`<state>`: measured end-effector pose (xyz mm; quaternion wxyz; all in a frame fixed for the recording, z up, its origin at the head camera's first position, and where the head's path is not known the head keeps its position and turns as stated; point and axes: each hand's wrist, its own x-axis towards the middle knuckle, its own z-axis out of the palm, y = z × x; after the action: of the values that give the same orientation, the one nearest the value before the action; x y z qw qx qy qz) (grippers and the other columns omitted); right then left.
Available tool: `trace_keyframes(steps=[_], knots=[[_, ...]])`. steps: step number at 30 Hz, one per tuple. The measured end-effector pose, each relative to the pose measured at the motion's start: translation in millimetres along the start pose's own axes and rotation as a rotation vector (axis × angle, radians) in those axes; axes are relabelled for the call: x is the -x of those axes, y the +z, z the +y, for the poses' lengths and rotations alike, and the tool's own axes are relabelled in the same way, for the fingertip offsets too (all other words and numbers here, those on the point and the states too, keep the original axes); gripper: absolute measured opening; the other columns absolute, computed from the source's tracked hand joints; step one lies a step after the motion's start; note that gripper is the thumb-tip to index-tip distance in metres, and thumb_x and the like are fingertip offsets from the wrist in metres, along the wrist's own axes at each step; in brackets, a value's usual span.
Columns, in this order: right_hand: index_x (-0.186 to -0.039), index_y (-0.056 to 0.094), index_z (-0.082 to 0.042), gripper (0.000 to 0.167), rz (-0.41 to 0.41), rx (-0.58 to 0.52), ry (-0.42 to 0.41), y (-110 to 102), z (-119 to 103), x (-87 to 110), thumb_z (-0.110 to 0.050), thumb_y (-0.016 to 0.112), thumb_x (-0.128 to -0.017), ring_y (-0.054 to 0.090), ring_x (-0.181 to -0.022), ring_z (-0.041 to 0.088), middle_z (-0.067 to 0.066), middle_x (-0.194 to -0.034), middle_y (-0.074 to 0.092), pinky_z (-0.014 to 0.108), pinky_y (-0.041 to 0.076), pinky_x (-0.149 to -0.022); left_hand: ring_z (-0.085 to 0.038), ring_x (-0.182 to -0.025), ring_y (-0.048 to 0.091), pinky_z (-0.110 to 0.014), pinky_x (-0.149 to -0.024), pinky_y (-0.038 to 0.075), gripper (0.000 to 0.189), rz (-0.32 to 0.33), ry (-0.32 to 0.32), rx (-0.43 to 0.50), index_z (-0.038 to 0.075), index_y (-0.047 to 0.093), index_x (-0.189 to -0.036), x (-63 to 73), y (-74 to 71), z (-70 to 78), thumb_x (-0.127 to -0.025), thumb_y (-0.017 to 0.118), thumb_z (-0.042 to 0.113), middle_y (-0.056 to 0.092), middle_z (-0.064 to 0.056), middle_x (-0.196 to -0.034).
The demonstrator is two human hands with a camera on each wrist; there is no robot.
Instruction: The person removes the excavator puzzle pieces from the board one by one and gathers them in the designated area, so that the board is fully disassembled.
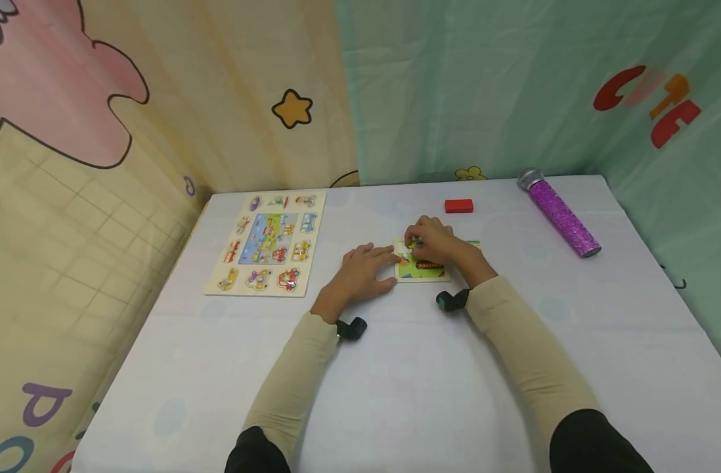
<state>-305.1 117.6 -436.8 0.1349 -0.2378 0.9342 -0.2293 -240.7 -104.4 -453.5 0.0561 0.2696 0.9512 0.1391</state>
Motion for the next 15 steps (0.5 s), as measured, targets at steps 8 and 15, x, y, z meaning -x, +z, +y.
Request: trace_keyframes(steps=[8,15], knots=[[-0.11,0.071,-0.017,0.017,0.018,0.059,0.012,-1,0,2.7,-0.014,0.068,-0.094,0.046,-0.113,0.031,0.009,-0.117,0.055,0.059,0.033,-0.096,-0.034,-0.146,0.029,-0.059,-0.111,0.024,0.047,-0.002,-0.003,-0.014,0.035,0.057,-0.143,-0.5,-0.1,0.4,-0.098,0.062,0.046,0.041,0.006,-0.158],[-0.122,0.071,-0.016,0.026,0.043,0.043,-0.034,1,9,11.1,-0.011,0.067,-0.097,0.051,-0.12,0.03,0.007,-0.121,0.059,0.061,0.027,-0.098,-0.032,-0.147,0.028,-0.058,-0.112,0.023,0.047,-0.017,-0.016,-0.013,0.035,0.057,-0.143,0.0,-0.1,-0.2,-0.098,0.061,0.046,0.039,0.007,-0.159]])
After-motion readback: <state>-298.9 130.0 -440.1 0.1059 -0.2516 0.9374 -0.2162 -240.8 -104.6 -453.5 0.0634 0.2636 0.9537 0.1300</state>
